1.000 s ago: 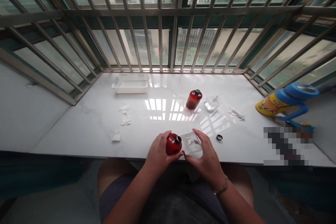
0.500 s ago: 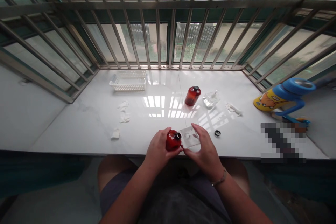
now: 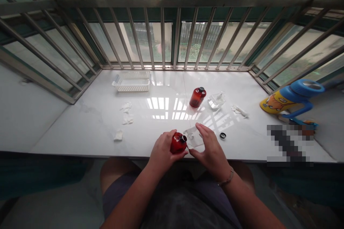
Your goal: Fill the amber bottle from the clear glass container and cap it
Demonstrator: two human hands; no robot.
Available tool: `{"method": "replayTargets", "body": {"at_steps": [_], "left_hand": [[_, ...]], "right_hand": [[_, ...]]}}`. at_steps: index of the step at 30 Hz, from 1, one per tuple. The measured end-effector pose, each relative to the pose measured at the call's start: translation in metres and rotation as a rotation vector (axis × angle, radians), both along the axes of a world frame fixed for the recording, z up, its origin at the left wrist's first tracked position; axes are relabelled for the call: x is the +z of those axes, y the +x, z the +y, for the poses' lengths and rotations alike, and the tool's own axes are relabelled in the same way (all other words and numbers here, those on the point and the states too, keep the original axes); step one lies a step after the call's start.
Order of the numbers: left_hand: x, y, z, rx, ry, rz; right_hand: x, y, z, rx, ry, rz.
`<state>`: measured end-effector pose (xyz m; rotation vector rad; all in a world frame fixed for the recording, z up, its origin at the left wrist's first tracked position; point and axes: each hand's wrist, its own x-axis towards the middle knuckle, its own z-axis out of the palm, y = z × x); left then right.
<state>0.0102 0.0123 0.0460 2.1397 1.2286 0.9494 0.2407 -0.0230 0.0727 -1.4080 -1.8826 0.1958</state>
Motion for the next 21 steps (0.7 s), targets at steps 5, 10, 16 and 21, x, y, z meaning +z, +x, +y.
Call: {"method": "replayTargets", "body": {"at_steps": [5,10,16,21], "left_hand": [[0.001,0.001,0.001,-0.001,0.000,-0.004],[0.002,0.000,0.000,0.001,-0.008,-0.009],[0.001,0.001,-0.001,-0.005,-0.012,-0.001],[0.002,0.001,0.000,-0.005,-0.017,0.001]], "right_hand": [[0.003,0.002,0.002,0.021,0.022,-0.043],[0.006,0.003,0.003,0.034,0.032,-0.071],[0.009,0.003,0.004,0.045,0.045,-0.096],[0.014,0.004,0.005,0.061,0.065,-0.135]]}}
